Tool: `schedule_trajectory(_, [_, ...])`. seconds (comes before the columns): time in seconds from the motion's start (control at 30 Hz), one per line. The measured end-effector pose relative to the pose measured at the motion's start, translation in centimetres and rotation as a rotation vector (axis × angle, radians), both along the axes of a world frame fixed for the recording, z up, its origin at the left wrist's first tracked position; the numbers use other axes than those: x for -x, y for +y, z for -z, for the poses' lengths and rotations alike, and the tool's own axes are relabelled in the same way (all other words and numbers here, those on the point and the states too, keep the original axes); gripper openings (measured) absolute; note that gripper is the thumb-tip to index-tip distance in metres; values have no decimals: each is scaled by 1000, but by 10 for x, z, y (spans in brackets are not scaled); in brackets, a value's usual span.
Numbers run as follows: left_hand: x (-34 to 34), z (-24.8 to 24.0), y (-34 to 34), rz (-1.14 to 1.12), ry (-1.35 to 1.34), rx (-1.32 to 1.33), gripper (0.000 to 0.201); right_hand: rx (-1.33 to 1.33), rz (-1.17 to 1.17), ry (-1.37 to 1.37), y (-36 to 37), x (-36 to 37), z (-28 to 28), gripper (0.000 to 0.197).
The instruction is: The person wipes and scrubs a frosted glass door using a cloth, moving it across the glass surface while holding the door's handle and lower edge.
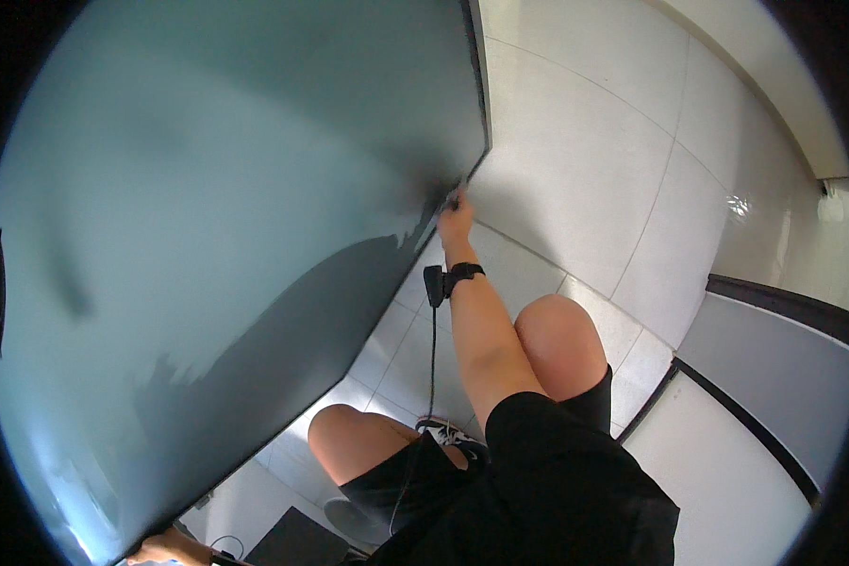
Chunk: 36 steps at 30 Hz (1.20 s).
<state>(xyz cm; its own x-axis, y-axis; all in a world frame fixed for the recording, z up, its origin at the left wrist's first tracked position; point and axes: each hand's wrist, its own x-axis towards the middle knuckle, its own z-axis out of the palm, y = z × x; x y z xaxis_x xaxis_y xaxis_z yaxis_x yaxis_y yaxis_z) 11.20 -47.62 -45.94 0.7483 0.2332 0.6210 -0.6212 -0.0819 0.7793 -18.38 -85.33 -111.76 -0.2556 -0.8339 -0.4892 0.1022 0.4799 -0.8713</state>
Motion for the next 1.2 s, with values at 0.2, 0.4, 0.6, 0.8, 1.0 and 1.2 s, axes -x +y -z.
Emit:
schedule_trajectory(0.2, [-1, -1, -11, -35, -9, -10, 77, -95, -214, 149, 53, -27, -4, 52])
schedule_trajectory(0.4, [-8, -1, -6, -66, -22, -24, 75, 384, 254, 24, -18, -6, -87, 53])
schedule_trajectory(0.6, [-39, -6, 14, -111, -41, -41, 74, 114, 26, 414, 78, -57, -147, 51])
schedule_trajectory(0.8, [-31, -5, 9, 44, 40, 37, 72, 636, 417, 214, -3, -27, -170, 43])
schedule_trajectory(1.0, [-29, -5, 8, 101, 82, 43, 77, 276, 222, 379, 36, -42, -156, 46])
schedule_trajectory(1.2, [-36, -9, 5, 127, 76, 36, 73, -122, 40, 200, 61, -55, -124, 43])
